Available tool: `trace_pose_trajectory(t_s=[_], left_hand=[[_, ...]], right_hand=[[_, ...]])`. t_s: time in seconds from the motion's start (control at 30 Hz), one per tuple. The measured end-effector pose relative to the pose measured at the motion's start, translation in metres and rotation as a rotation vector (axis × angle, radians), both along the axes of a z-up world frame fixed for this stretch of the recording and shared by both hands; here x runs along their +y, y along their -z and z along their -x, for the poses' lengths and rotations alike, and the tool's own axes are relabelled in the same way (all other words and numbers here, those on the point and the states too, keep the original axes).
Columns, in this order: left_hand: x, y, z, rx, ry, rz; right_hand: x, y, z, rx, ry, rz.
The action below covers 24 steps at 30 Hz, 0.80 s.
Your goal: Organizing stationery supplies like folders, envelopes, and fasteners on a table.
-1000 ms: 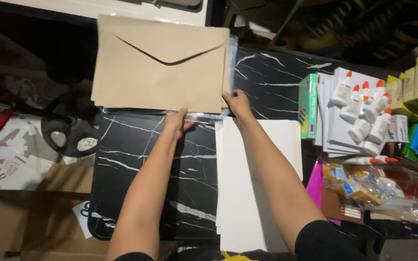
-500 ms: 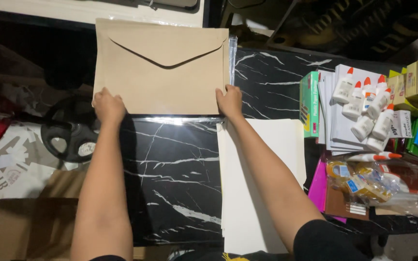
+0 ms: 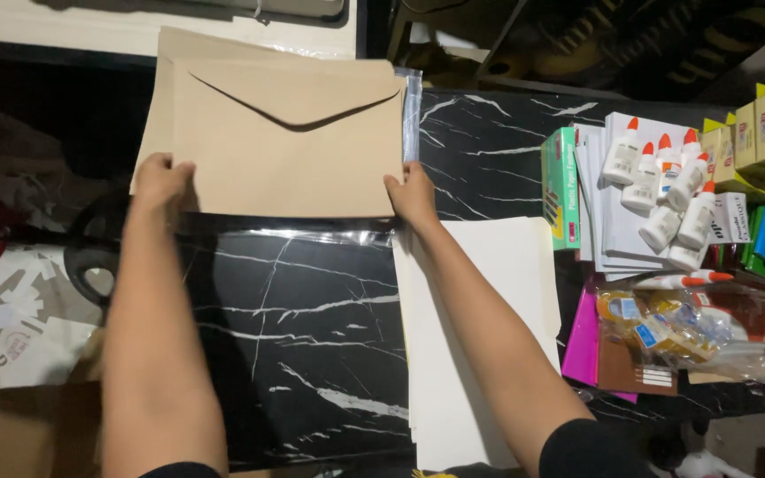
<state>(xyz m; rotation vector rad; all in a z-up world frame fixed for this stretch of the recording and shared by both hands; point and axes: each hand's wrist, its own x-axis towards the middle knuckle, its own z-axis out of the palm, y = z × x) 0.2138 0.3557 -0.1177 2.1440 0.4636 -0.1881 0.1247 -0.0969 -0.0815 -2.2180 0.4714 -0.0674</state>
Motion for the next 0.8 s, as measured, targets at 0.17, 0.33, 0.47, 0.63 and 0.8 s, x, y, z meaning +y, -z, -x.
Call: trace_pose_trajectory(t_s=[0.17, 0.33, 0.47, 0.63, 0.8], left_hand=[[0.024, 0.007, -0.015, 0.274, 0.033, 0.154], [0.005, -0.016, -0.004, 0.482, 0.049, 0.083], [-0.004, -0.054, 0.002, 0.225, 0.167, 0.4], [0.065, -0.016, -0.035, 0.05, 0.258, 0.267], [0.085, 0.028, -0.034, 0.06, 0.24, -0.123]], right_hand=[[0.011, 0.025, 0.005, 0.077, -0.004, -0.33], [0.012, -0.002, -0.001, 0.098, -0.016, -0.225], [0.013, -0.008, -0.005, 0.076, 0.008, -0.262], [0.043, 0.032, 0.0, 0.008, 0.066, -0.279], [0.045, 0.042, -0.011, -0.025, 0.133, -0.183]])
